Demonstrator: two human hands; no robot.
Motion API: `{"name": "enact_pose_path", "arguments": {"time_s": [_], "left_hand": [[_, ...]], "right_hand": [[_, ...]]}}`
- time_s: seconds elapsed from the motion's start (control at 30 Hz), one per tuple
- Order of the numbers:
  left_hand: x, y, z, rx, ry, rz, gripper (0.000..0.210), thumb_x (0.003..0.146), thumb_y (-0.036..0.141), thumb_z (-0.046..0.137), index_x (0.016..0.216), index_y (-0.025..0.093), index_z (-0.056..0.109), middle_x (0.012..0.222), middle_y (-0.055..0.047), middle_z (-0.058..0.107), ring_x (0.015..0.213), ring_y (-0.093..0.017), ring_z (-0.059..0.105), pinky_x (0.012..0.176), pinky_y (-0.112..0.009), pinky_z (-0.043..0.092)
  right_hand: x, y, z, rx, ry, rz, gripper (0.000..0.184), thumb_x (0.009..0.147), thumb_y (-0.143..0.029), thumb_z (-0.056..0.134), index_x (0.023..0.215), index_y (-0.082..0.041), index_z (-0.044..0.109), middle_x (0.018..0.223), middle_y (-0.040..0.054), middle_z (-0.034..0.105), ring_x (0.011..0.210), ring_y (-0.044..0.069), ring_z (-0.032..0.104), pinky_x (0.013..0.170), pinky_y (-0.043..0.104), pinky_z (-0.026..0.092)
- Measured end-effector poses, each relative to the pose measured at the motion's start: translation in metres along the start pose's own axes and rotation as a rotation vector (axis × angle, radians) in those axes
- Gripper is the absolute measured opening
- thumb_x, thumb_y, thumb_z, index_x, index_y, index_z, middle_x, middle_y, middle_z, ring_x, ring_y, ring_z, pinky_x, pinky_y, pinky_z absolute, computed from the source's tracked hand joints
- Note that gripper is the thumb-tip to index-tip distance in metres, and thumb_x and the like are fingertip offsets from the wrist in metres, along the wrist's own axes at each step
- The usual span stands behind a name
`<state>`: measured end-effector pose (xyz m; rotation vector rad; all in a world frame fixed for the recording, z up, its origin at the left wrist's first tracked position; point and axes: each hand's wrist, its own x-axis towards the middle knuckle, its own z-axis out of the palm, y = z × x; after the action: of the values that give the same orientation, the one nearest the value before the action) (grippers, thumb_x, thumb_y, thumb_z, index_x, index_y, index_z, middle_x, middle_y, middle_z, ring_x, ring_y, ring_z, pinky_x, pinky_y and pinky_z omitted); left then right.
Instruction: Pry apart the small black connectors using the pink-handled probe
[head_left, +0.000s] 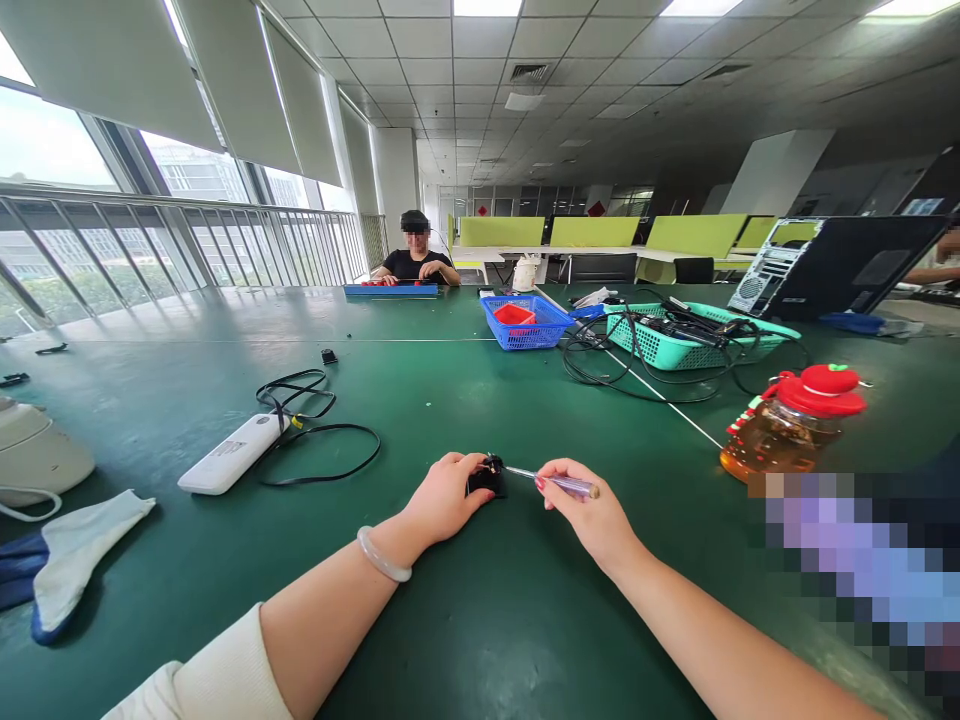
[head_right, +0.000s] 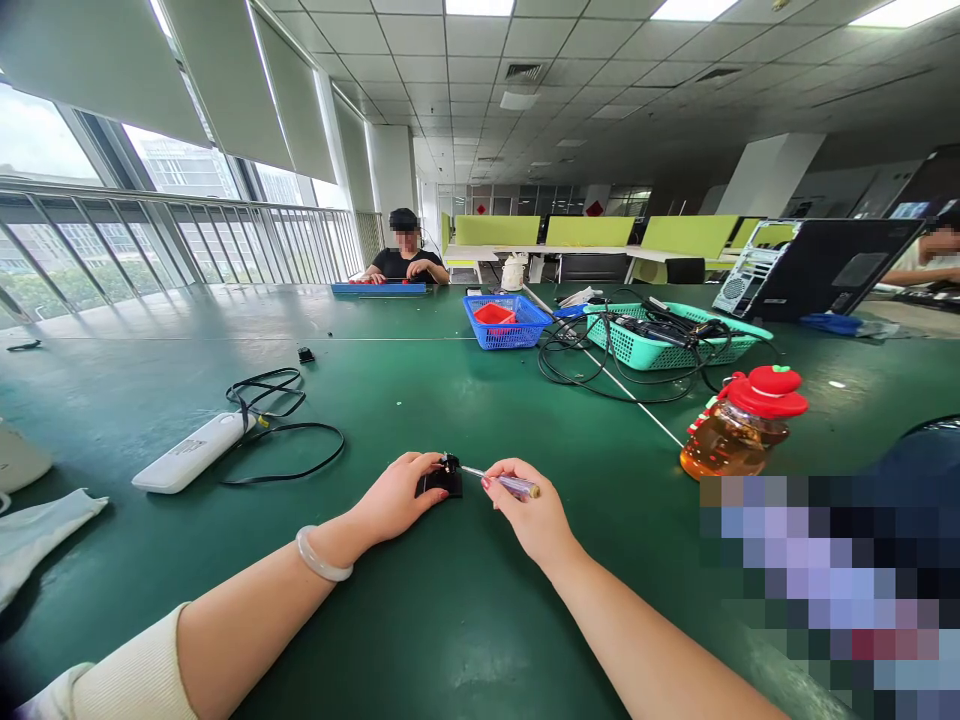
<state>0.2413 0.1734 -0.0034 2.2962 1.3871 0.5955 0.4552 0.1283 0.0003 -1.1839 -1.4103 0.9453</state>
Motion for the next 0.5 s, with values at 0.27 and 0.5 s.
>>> {"name": "enact_pose_path", "arguments": {"time_s": [0.27,0.5], "left_hand": [[-0.001,0.004,-0.003,-0.004,-0.016,0.036,0.04,0.085,0.033,0.06,0.124,0.024,0.06,0.117,-0.008,0.065,0.114,-0.025,0.056,0.103,-0.04,0.044],[-0.001,0.003,-0.003,0.019,-0.018,0.037,0.039,0.083,0.036,0.063,0.121,0.026,0.062,0.117,-0.008,0.064,0.112,-0.025,0.056,0.101,-0.041,0.045]], "right_hand": [[0.007,0.011,-0.001,0.175,0.168,0.16,0.042,0.07,-0.058,0.072,0.079,-0.019,0.061,0.057,-0.0018,0.054,0.056,0.016,0.051,0.06,0.031,0.044],[0.002,0.006,-0.004,-0.059,0.216,0.001,0.041,0.082,-0.061,0.059,0.077,-0.02,0.058,0.054,-0.0024,0.049,0.052,0.015,0.048,0.051,0.027,0.038]]}}
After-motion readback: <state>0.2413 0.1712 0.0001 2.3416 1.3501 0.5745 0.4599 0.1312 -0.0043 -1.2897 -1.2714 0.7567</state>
